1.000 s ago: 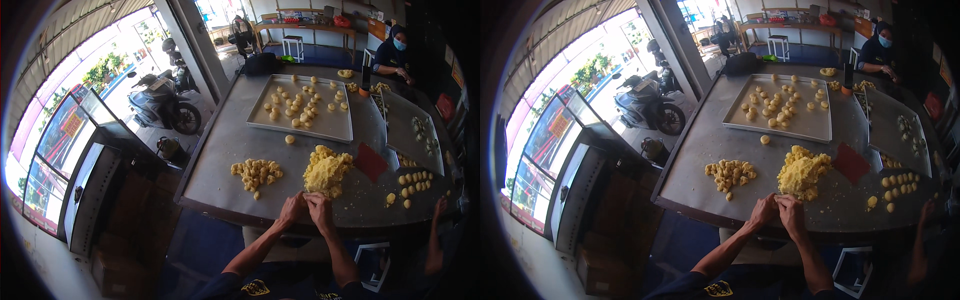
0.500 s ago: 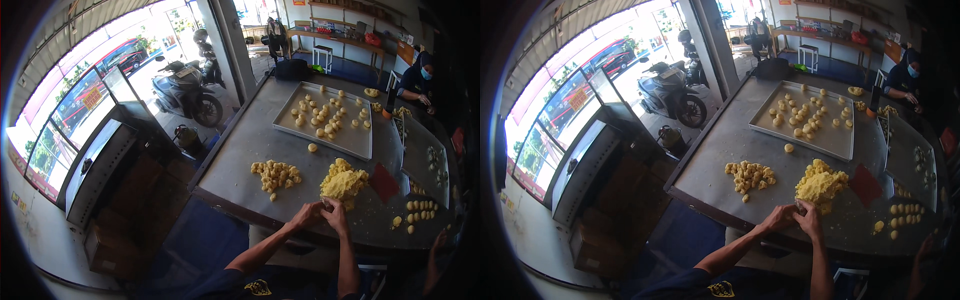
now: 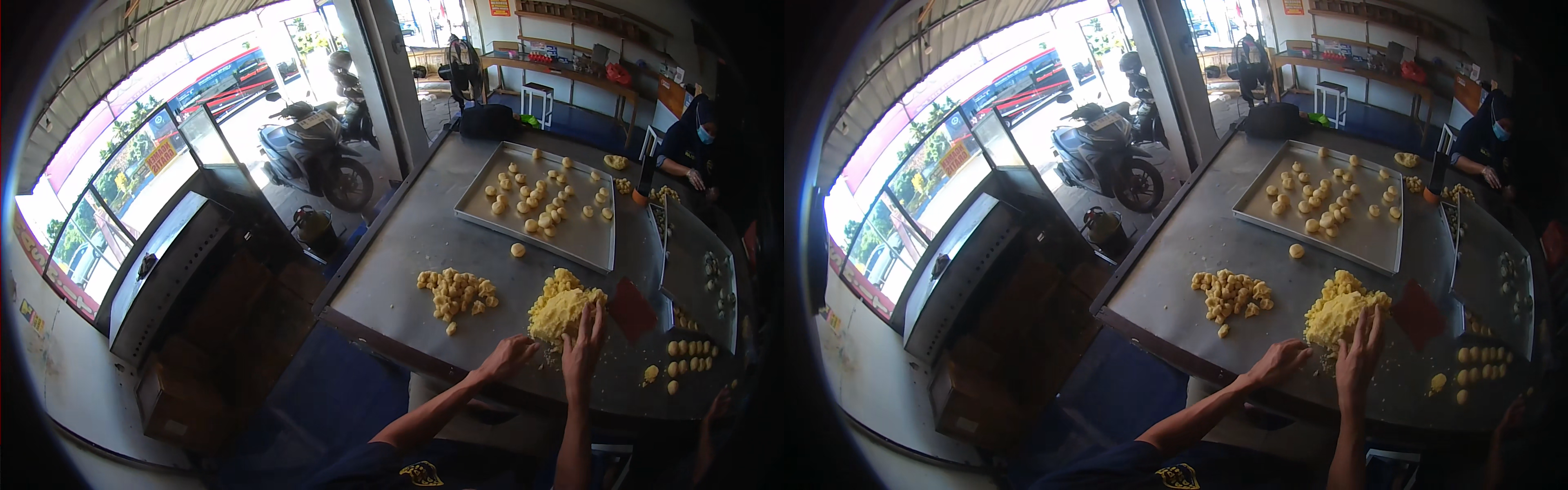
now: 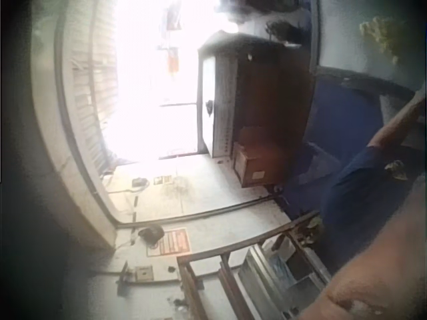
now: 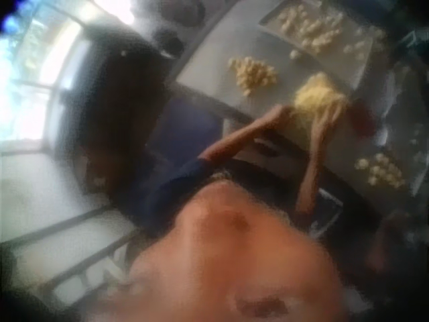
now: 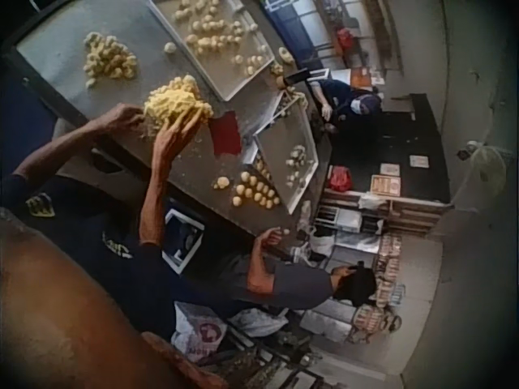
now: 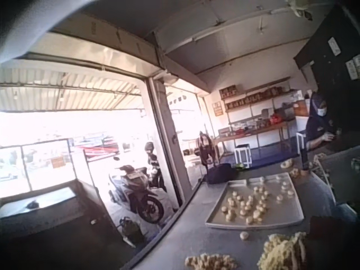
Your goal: The person shapes portions of dough by hand, rolling them into spheres and placing them onto metal trays on a table.
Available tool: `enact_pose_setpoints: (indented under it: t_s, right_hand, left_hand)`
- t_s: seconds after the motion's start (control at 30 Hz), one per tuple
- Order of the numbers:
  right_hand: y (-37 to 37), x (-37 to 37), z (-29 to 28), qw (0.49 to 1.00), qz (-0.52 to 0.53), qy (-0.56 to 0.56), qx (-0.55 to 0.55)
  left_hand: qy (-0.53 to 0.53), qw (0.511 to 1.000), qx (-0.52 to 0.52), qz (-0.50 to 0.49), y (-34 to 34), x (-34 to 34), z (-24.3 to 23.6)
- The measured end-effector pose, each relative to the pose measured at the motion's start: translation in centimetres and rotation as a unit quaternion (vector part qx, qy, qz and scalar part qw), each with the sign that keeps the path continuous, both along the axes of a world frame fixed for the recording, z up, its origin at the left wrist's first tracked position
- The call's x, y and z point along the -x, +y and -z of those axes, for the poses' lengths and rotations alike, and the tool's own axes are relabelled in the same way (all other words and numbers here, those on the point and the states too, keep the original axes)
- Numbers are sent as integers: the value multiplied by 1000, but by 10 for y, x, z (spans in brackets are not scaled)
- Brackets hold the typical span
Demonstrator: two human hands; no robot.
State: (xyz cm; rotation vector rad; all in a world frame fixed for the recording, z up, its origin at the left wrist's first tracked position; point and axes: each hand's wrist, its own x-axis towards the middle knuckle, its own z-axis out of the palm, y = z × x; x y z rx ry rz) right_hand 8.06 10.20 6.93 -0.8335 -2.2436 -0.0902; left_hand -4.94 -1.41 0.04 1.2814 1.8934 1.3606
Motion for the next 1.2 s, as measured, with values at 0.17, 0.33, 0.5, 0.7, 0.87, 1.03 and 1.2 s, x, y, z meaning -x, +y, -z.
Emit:
enact_pose_setpoints:
  t_s: [0.17,0.33,0.5,0.7,0.87,1.03,1.2]
  right_hand:
    - [46,-17,49,982,-33,26,186]
    - [59,-35,81,976,-43,-12,213]
    - [41,-44,72,952,-94,32,290]
    - [14,-45,64,969,-53,54,237]
    - [38,-45,55,942,-39,31,331]
    - [49,-53,75,974,-7,81,212]
    - [20,-56,69,985,5,40,169]
  left_hand:
    - [-115,990,77,26,1,9,-13]
    - [-313,946,-59,59,10,29,43]
    - [-115,992,-32,27,-9,24,1]
    - [81,992,-32,86,-21,34,18]
    - [303,951,-12,53,-22,30,-11]
    - [223,974,-10,-35,-34,28,-11]
    - [149,987,0,-56,-29,39,-17]
